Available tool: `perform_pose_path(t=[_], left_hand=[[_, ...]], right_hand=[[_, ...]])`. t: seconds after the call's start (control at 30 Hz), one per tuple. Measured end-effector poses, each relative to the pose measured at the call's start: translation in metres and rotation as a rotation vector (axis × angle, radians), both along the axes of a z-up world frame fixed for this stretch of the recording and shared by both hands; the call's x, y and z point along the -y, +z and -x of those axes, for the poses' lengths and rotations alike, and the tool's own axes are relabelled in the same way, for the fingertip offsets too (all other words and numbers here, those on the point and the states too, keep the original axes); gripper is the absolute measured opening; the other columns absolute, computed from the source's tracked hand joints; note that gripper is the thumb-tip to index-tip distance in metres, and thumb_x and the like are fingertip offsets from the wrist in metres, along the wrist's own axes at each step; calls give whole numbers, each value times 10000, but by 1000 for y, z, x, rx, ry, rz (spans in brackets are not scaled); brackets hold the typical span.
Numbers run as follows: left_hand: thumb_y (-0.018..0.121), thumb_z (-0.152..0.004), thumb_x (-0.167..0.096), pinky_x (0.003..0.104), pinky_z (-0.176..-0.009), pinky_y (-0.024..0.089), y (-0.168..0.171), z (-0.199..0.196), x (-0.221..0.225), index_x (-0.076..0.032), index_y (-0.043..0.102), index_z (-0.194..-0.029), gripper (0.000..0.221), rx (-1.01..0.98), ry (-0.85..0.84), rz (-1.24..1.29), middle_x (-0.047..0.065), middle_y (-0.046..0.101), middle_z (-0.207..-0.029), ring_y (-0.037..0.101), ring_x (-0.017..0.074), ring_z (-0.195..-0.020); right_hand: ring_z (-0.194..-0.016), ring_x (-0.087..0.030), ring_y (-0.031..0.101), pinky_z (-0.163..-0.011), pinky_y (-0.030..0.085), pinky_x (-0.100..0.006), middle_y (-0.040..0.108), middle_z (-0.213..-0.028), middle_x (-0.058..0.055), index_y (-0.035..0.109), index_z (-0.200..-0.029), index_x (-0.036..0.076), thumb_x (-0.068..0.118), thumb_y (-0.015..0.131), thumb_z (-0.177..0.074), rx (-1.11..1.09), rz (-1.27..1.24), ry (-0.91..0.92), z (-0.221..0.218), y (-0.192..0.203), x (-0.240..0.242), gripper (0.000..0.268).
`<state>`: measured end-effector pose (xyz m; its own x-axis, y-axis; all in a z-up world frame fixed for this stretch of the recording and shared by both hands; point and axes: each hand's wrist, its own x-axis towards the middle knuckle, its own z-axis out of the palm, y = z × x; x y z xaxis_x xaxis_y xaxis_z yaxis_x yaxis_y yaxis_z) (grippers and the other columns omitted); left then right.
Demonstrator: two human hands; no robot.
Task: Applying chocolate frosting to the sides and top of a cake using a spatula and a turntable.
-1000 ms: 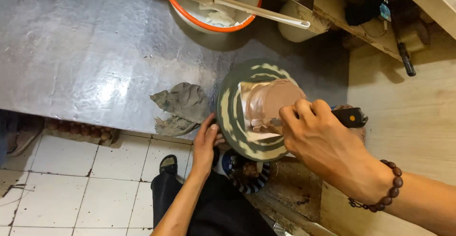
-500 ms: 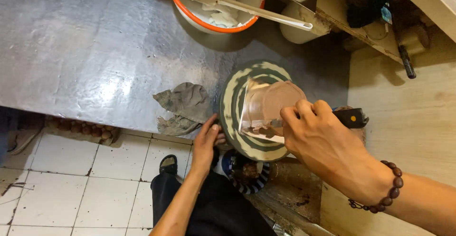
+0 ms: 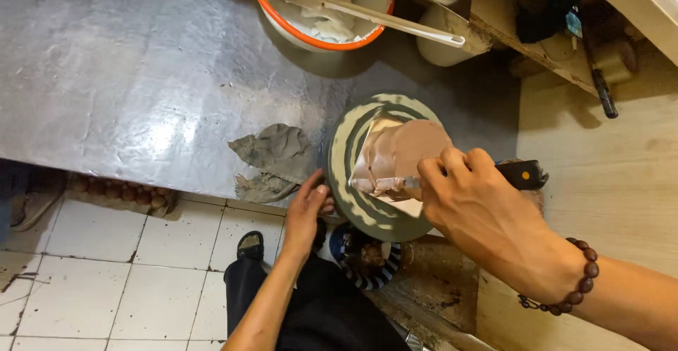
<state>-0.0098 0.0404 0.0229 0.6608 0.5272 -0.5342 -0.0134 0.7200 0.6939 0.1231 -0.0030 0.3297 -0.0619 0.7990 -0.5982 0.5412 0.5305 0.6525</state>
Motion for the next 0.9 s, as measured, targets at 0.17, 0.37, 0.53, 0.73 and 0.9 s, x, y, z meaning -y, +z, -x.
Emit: perform_pose_path(t=[0.17, 0.37, 0.53, 0.73, 0.9], left_hand=[[594, -908, -439, 358, -885, 584, -12, 0, 33, -158, 537, -1489, 648, -18, -258, -20, 88, 723, -1294, 690, 195, -1015], [749, -873, -175, 317, -942, 571, -26, 0, 16, -72, 732, -1234, 376, 79, -249, -80, 94, 806, -1047, 736, 162, -927], [604, -984, -238, 251, -781, 537, -21, -4, -6, -47, 490, -1537, 596, 139, 11, -15, 82, 690, -1133, 633, 136, -879], [585, -964, -302, 293, -876, 526, 12, 5, 7, -94, 423, -1580, 671, 165, -160, 1, 84, 667, -1322, 629, 162, -1042], [542, -914, -440, 342, -894, 512, 24, 1, -9, -120, 318, -1618, 805, 84, -145, -36, 139, 562, -1462, 623, 220, -1050]], right_hand=[[-723, -229, 474, -634, 358, -364, 565, -885, -127, 757, -766, 106, 104, 674, -841, -9, 36, -50, 1, 2, 0, 112], [-730, -249, 464, -627, 354, -369, 579, -890, -159, 764, -810, 87, 110, 637, -831, 1, -8, -21, 3, 2, 8, 130], [-714, -251, 437, -629, 353, -379, 554, -808, -146, 728, -716, 67, 49, 647, -805, -19, -5, -39, 4, 4, 18, 121], [-798, -271, 478, -681, 392, -424, 548, -936, -155, 739, -874, 77, 179, 661, -867, -61, 95, -355, -15, 12, 68, 129], [-665, -149, 588, -614, 498, -312, 579, -936, 27, 629, -1075, 360, 269, 597, -900, -55, -366, -625, -32, 31, 164, 200]])
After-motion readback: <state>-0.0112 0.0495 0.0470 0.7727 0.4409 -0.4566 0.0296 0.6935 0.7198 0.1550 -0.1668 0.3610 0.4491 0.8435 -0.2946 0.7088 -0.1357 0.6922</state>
